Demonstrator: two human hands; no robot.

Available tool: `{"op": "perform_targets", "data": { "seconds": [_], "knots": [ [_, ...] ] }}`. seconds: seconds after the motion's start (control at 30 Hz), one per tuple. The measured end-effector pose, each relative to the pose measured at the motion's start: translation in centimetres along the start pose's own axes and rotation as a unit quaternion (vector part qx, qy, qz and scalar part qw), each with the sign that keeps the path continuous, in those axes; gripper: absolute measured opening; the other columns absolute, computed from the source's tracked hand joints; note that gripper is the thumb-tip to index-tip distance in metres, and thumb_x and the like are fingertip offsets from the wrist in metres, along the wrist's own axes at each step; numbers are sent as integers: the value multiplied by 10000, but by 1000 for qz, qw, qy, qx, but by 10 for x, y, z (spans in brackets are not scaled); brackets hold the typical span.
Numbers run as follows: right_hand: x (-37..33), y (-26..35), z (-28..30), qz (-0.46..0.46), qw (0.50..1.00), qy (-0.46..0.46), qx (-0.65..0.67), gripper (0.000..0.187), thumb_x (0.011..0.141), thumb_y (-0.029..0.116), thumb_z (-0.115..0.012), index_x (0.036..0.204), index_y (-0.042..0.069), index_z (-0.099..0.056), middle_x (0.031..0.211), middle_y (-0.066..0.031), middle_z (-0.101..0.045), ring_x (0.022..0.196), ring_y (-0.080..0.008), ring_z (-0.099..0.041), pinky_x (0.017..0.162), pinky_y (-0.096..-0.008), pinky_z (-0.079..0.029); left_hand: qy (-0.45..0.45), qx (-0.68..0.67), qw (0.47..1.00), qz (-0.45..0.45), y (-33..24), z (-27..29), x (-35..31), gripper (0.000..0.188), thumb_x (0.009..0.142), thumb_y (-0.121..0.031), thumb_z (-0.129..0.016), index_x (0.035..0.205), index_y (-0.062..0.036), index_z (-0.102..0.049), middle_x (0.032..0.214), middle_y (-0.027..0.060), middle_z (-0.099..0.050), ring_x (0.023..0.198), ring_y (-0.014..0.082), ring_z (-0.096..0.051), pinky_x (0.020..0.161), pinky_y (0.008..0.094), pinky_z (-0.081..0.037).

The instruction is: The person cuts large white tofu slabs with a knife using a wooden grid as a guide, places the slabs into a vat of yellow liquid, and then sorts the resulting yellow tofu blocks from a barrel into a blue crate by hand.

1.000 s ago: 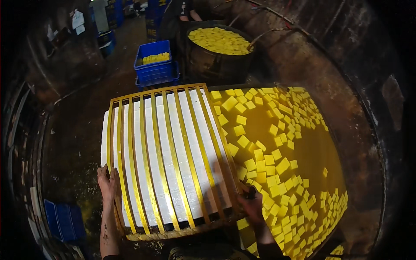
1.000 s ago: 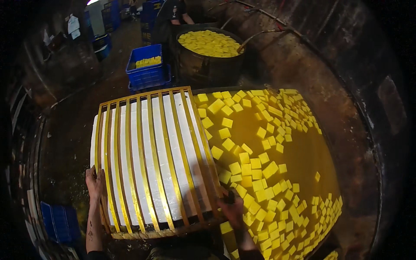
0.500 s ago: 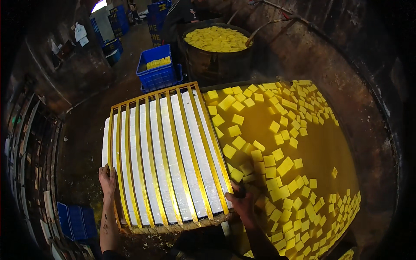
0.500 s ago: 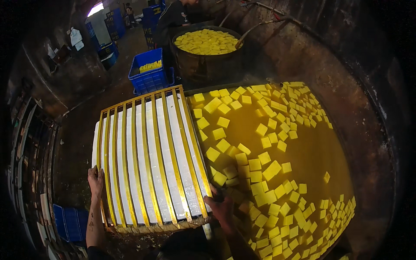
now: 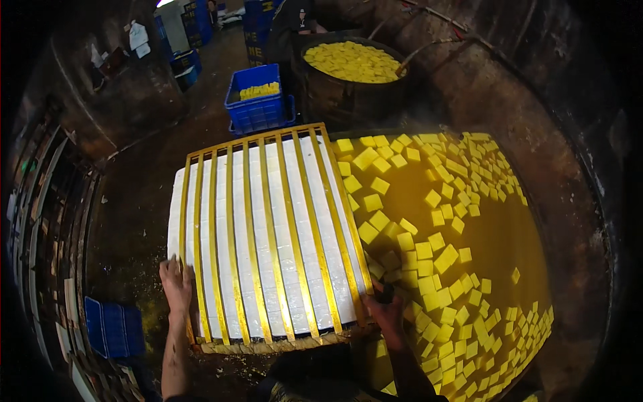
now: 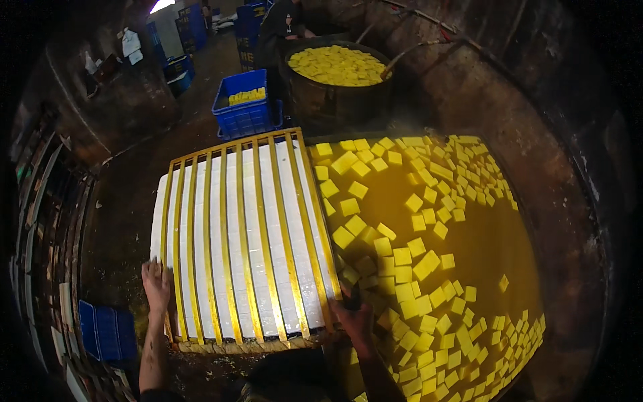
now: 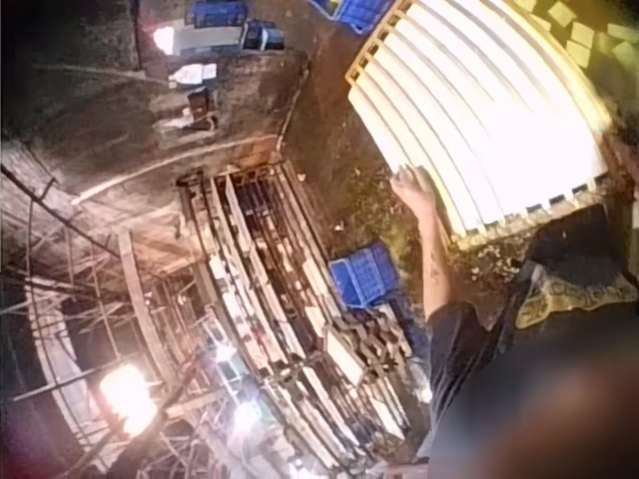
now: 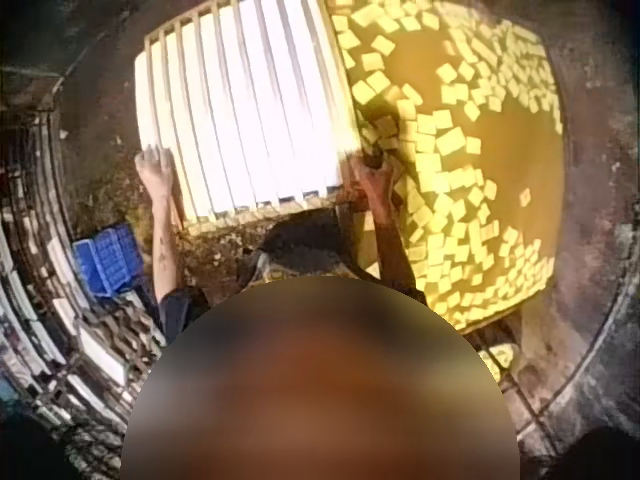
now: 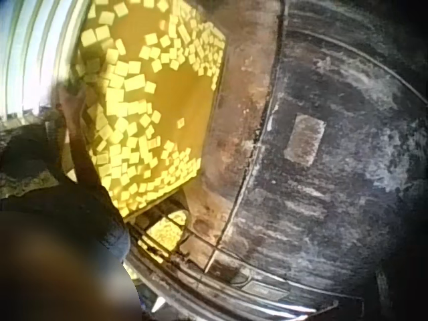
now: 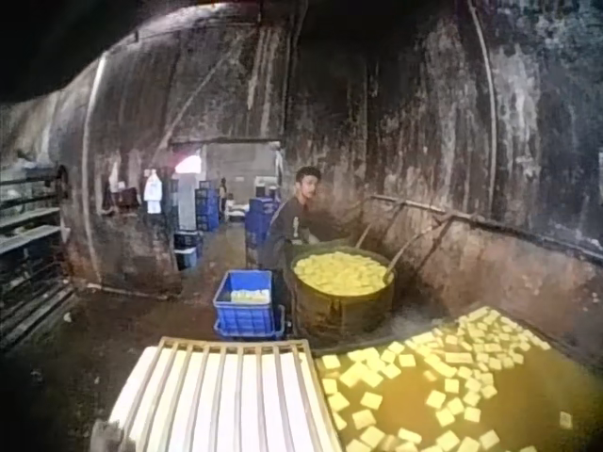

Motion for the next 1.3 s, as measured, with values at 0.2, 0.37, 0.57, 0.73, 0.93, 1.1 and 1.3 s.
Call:
{"op": "perform_targets", "data": {
  "seconds": [0.2, 0.37, 0.57, 0.73, 0.93, 1.1, 1.3],
  "knots": [
    [9, -15, -5, 50, 998, -1, -25, 428, 758, 144, -757, 1154, 36, -639, 702, 28, -595, 593, -50, -522, 519, -231, -413, -76, -84, 966, 231, 30, 62, -154, 275, 895, -97, -614, 1117, 21, -504, 1117, 148, -482, 986, 243, -515, 825, 336, -456],
    [-4, 14, -11, 10, 993, 40, 109, 476, 750, -30, -664, 1218, -59, -579, 1028, -69, -643, 870, -145, -595, 739, -258, -470, -70, -246, 904, 342, 33, 40, -207, 245, 938, -194, -589, 1089, -10, -527, 946, 44, -567, 844, 113, -510, 758, 248, -431],
    [-2, 14, -10, 45, 998, 31, 33, 544, 760, -34, -657, 1272, -126, -498, 1192, -162, -593, 1015, -190, -574, 878, -307, -444, -64, -372, 836, 398, 38, 40, -211, 242, 940, -148, -579, 1110, 10, -509, 842, 2, -567, 737, 60, -501, 662, 209, -422],
    [6, -5, 0, 60, 998, 7, -20, 529, 790, 34, -693, 1266, -110, -513, 1182, -159, -600, 1029, -186, -567, 873, -311, -443, -88, -407, 818, 396, 37, 41, -213, 194, 928, -115, -592, 1073, -6, -525, 833, -30, -556, 732, 39, -463, 661, 195, -385],
    [4, 76, 91, 150, 966, -200, -61, 358, 951, 305, -522, 1037, -24, -636, 855, -49, -604, 804, -146, -567, 742, -284, -455, -93, -306, 879, 354, 41, 79, -195, 187, 907, -78, -607, 1050, 2, -516, 825, 18, -560, 762, 91, -510, 697, 233, -428],
    [-77, 219, 42, 392, 919, -26, -35, 423, 1008, 350, -329, 1106, 9, -561, 1149, -134, -572, 1091, -250, -541, 894, -392, -483, -127, -261, 922, 258, -15, 101, -122, 209, 868, -19, -615, 1061, -8, -534, 1011, 99, -559, 938, 185, -523, 858, 305, -422],
    [-120, 133, -104, 6, 959, 240, 154, 352, 986, 224, -445, 1045, -100, -571, 900, -241, -641, 733, -277, -660, 654, -399, -568, 330, -473, 817, 17, -150, 10, -95, 368, 861, -181, -694, 1167, -30, -555, 1095, 121, -609, 995, 208, -586, 846, 353, -468]
  ]
}}
Point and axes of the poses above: each hand's wrist, its own x-axis towards the middle knuckle, its own z-axis out of the back of the hand, y = z × x, the point moved 6 cm from there along x, towards the middle knuckle
